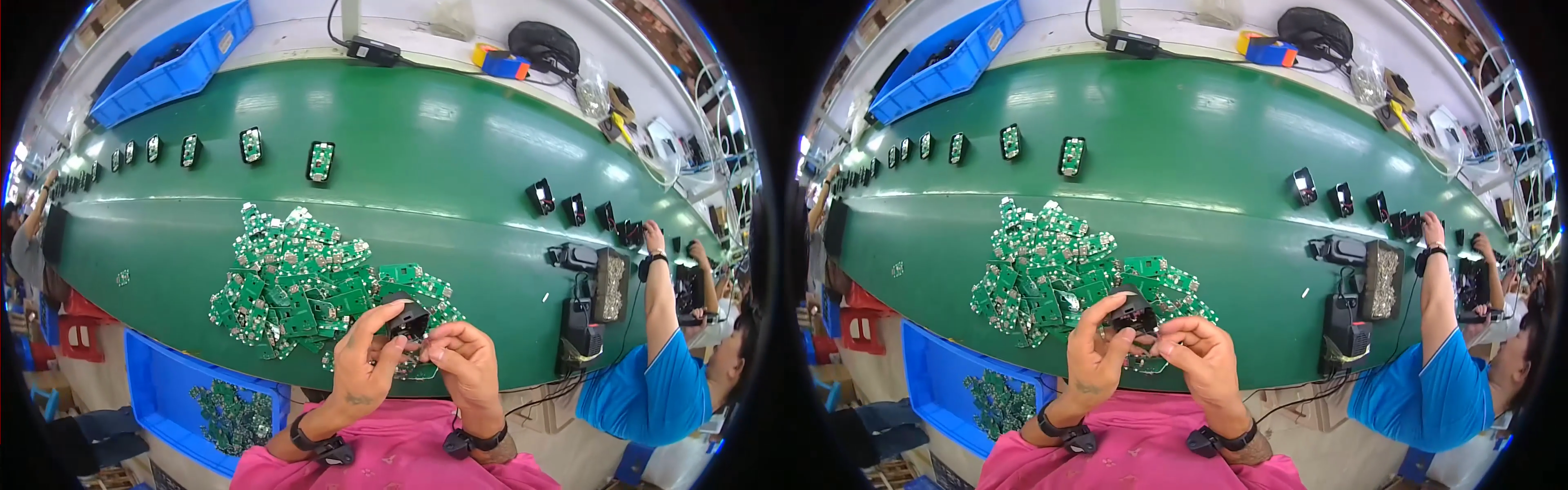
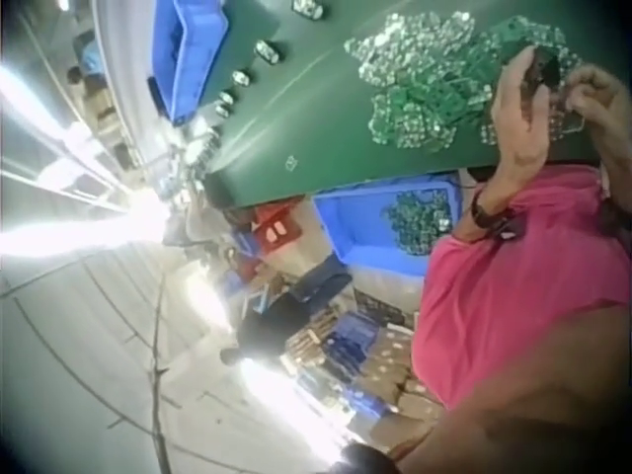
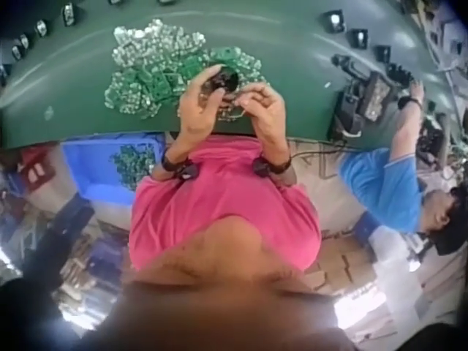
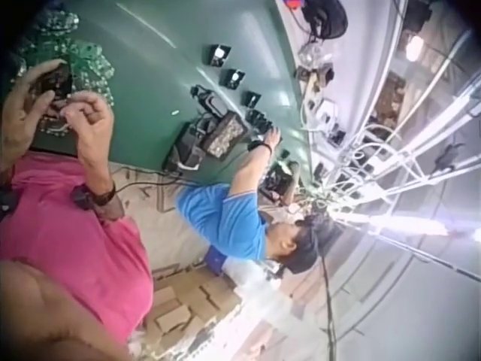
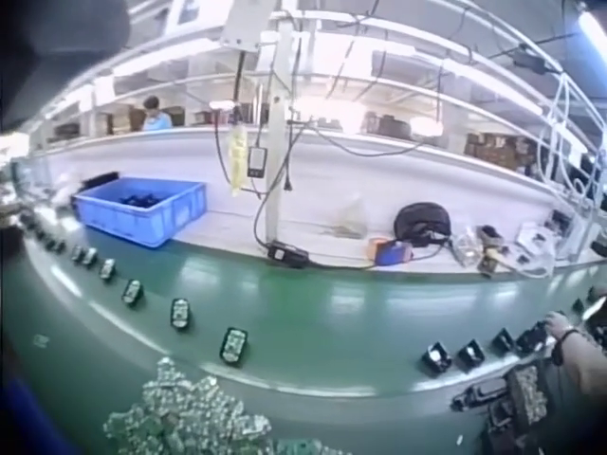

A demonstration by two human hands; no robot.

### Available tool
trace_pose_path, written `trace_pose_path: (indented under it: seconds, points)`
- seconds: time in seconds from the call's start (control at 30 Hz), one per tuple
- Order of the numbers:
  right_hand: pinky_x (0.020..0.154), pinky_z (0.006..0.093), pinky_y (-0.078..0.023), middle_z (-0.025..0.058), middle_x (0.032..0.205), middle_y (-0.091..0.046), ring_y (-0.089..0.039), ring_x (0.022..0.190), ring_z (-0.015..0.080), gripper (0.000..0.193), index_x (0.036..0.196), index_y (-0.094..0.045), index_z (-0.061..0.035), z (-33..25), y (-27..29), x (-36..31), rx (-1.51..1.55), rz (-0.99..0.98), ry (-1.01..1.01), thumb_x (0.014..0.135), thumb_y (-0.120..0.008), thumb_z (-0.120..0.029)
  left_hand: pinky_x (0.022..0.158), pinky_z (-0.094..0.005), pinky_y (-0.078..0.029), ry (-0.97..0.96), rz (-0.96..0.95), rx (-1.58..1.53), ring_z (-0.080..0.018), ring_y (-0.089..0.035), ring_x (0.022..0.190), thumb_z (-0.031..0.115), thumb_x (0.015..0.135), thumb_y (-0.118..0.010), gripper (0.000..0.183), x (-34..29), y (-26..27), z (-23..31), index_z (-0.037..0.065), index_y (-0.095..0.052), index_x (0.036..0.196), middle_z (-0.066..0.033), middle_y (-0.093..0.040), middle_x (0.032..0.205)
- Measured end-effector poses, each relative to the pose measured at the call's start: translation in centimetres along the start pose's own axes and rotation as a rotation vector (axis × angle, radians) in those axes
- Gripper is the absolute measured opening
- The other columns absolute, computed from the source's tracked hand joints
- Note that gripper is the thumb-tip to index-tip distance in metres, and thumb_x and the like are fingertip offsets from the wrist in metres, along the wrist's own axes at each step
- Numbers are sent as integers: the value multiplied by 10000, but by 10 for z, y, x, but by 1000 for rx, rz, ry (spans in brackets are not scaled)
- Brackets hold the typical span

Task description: The person picks up a circuit board and a black plastic housing, fits the board into the housing, and presses them together by hand. They then place the assembled unit onto the green conveyor belt and repeat the process.

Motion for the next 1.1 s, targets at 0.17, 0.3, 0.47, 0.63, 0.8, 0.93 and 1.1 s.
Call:
trace_pose_path:
  seconds: [0.17,0.3,0.47,0.63,0.8,0.93,1.1]
  points:
    - [785,287,-537,121,885,-710,-686,844,175,208,1065,-637,65,-10,0,-6,-105,75,-17,859,-661,50,674,-266,-587,106,41,-112,-196,-717,847,-32,922,-584,477,0,-7,2,10,-470,1383,-159,-617,1218]
    - [747,272,-543,108,894,-715,-686,826,166,130,1001,-681,61,-1,5,-6,-135,62,-52,876,-667,29,616,-249,-549,70,-1,19,-159,-697,744,-11,906,-631,532,-4,0,-10,0,-451,1406,-148,-663,1137]
    - [685,242,-514,80,868,-705,-648,770,114,105,977,-683,54,-4,-2,-8,-276,43,-38,909,-657,-22,595,-231,-556,108,-7,-145,-165,-670,800,-129,844,-627,641,-7,5,-18,-18,-384,1426,-204,-572,1271]
    - [632,260,-470,64,778,-672,-591,684,118,44,884,-676,32,-27,-16,-8,-703,57,207,866,-662,-6,734,-297,-612,212,-56,-109,-235,-674,981,-159,811,-657,731,-3,3,-4,-31,-332,1452,-216,-557,1287]
    - [590,279,-450,77,727,-642,-585,644,164,17,774,-678,18,-43,-33,-4,-936,66,351,773,-691,8,857,-361,-610,177,-116,-28,-261,-655,1050,-157,797,-676,707,-8,4,-3,-46,-353,1415,-229,-552,1294]
    - [586,287,-454,73,714,-635,-587,640,170,18,772,-680,21,-43,-28,-3,-958,104,366,770,-696,13,863,-312,-574,187,-117,144,-220,-656,1047,-131,765,-711,706,-4,0,2,-35,-416,1399,-204,-607,1227]
    - [621,295,-463,79,946,-600,-585,704,169,76,813,-697,18,-34,-16,-2,-858,204,274,765,-736,-27,895,-294,-529,119,5,72,-174,-655,1048,-50,729,-793,677,1,8,-6,-49,-515,1346,-142,-664,1170]
Point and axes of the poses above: each hand's wrist, its own x-axis towards the middle knuckle, its own y-axis out of the back of the hand, z = x × y, the point moved 6 cm from there along x, towards the middle knuckle
